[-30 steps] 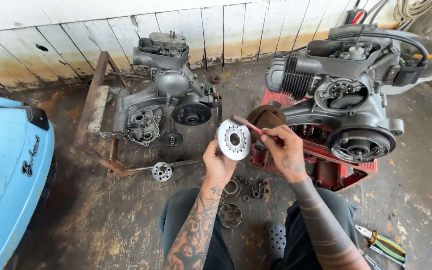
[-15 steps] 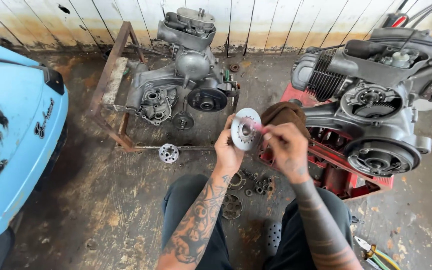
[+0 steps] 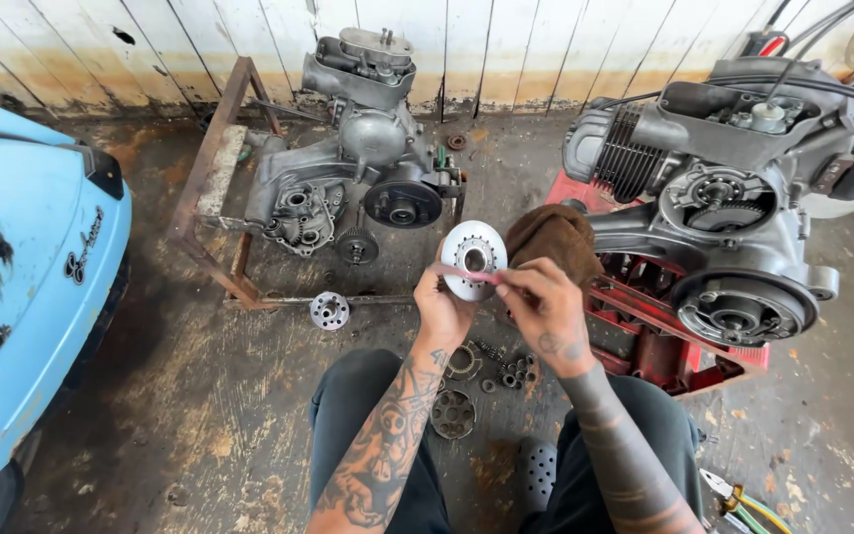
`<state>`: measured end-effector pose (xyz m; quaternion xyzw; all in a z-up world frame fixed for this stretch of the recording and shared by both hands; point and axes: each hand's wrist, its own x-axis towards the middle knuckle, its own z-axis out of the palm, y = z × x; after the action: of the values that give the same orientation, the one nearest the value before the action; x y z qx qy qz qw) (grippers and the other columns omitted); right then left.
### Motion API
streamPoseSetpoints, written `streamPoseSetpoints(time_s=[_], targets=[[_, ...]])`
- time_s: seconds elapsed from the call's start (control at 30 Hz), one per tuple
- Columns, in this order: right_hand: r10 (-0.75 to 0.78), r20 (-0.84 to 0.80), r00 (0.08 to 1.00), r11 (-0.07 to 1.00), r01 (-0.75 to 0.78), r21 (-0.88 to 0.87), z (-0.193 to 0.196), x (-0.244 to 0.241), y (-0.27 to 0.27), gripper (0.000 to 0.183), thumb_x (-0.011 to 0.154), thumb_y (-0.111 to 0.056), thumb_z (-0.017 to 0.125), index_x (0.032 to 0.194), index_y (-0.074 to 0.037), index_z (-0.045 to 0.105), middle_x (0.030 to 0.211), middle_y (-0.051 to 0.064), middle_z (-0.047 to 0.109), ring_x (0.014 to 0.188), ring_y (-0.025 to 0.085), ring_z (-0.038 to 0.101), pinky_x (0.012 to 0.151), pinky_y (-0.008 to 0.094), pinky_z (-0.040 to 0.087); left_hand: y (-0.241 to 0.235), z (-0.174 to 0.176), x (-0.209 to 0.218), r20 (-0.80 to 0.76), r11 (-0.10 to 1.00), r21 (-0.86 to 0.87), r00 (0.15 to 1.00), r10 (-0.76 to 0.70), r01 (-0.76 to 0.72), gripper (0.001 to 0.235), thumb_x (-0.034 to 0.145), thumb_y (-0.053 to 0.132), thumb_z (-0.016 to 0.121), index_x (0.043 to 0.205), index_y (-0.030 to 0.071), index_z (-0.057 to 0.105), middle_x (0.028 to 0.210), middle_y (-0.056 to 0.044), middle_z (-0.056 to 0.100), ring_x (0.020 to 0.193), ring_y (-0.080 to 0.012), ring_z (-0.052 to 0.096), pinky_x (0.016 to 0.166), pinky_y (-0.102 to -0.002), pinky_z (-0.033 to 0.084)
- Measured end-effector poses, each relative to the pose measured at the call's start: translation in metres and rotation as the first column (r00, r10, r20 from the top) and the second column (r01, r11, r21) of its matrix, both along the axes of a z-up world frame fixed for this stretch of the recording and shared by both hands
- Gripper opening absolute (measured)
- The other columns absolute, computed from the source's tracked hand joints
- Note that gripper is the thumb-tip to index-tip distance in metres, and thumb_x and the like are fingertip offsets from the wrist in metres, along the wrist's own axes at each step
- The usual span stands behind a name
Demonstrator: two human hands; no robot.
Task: Cleaning a motorcycle engine component with a brush and inspecting related parts on the floor.
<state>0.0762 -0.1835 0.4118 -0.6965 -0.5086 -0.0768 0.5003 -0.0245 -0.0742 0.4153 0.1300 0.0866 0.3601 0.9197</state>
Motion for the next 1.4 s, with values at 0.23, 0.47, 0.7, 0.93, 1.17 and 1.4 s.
streamPoseSetpoints(time_s=[0.23, 0.47, 0.7, 0.93, 1.17, 1.4], targets=[[-0.108, -0.023, 0.994, 0.993, 0.109, 0.034, -0.024, 0.043, 0.0, 0.015, 0.087, -0.006, 0.084, 0.099, -0.013, 0.079, 0.093, 0.009, 0.071, 0.089, 0.029, 0.072, 0.08, 0.039, 0.056, 0.012, -0.037, 0.017, 0.07, 0.995, -0.093, 0.997, 0.036, -0.029, 0.015, 0.089, 0.007, 0.058, 0.098, 0.004, 0.07, 0.099, -0.011, 0.071, 0.1, -0.0213, 0.068, 0.093, -0.038, 0.053], [-0.074, -0.015, 0.997, 0.997, 0.074, 0.01, -0.03, 0.048, 0.004, 0.014, 0.086, -0.007, 0.084, 0.098, -0.013, 0.08, 0.092, 0.011, 0.069, 0.087, 0.032, 0.072, 0.076, 0.041, 0.057, 0.026, -0.063, 0.029, 0.028, 0.972, -0.236, 0.999, 0.027, -0.019, 0.019, 0.091, 0.015, 0.063, 0.104, 0.003, 0.071, 0.107, -0.015, 0.073, 0.109, -0.0291, 0.069, 0.1, -0.049, 0.052], [-0.028, -0.047, 0.999, 0.999, 0.028, -0.019, -0.022, 0.041, 0.004, 0.013, 0.085, -0.007, 0.082, 0.097, -0.013, 0.08, 0.089, 0.012, 0.069, 0.086, 0.034, 0.072, 0.074, 0.04, 0.057, 0.035, -0.058, 0.025, -0.042, 0.958, -0.284, 0.999, 0.024, -0.035, 0.023, 0.085, 0.026, 0.064, 0.096, 0.007, 0.072, 0.092, -0.012, 0.075, 0.09, -0.0314, 0.074, 0.078, -0.053, 0.059], [0.07, -0.127, 0.989, 0.994, -0.08, -0.075, -0.019, 0.019, 0.007, 0.018, 0.081, -0.013, 0.086, 0.098, -0.019, 0.083, 0.085, 0.005, 0.07, 0.072, 0.024, 0.071, 0.066, 0.034, 0.057, 0.044, -0.065, 0.021, -0.109, 0.918, -0.386, 0.993, 0.051, -0.09, 0.012, 0.078, 0.021, 0.068, 0.085, 0.011, 0.069, 0.084, -0.006, 0.075, 0.08, -0.0257, 0.075, 0.073, -0.045, 0.061], [0.008, -0.049, 0.999, 0.996, -0.012, -0.09, -0.008, 0.019, 0.002, 0.015, 0.08, -0.011, 0.084, 0.095, -0.016, 0.081, 0.088, 0.011, 0.071, 0.08, 0.033, 0.072, 0.071, 0.04, 0.058, 0.04, -0.061, 0.021, -0.084, 0.921, -0.383, 0.995, 0.045, -0.074, 0.021, 0.081, 0.027, 0.068, 0.091, 0.009, 0.067, 0.09, -0.009, 0.074, 0.083, -0.0304, 0.072, 0.072, -0.047, 0.057], [-0.072, -0.059, 0.996, 0.993, 0.065, -0.103, -0.034, 0.065, -0.011, 0.014, 0.085, -0.015, 0.083, 0.099, -0.017, 0.08, 0.091, 0.01, 0.069, 0.082, 0.03, 0.07, 0.071, 0.039, 0.057, 0.041, -0.058, 0.021, -0.039, 0.937, -0.347, 0.999, 0.029, -0.041, 0.018, 0.083, 0.022, 0.064, 0.093, 0.006, 0.063, 0.088, -0.01, 0.068, 0.083, -0.0349, 0.07, 0.067, -0.05, 0.058]])
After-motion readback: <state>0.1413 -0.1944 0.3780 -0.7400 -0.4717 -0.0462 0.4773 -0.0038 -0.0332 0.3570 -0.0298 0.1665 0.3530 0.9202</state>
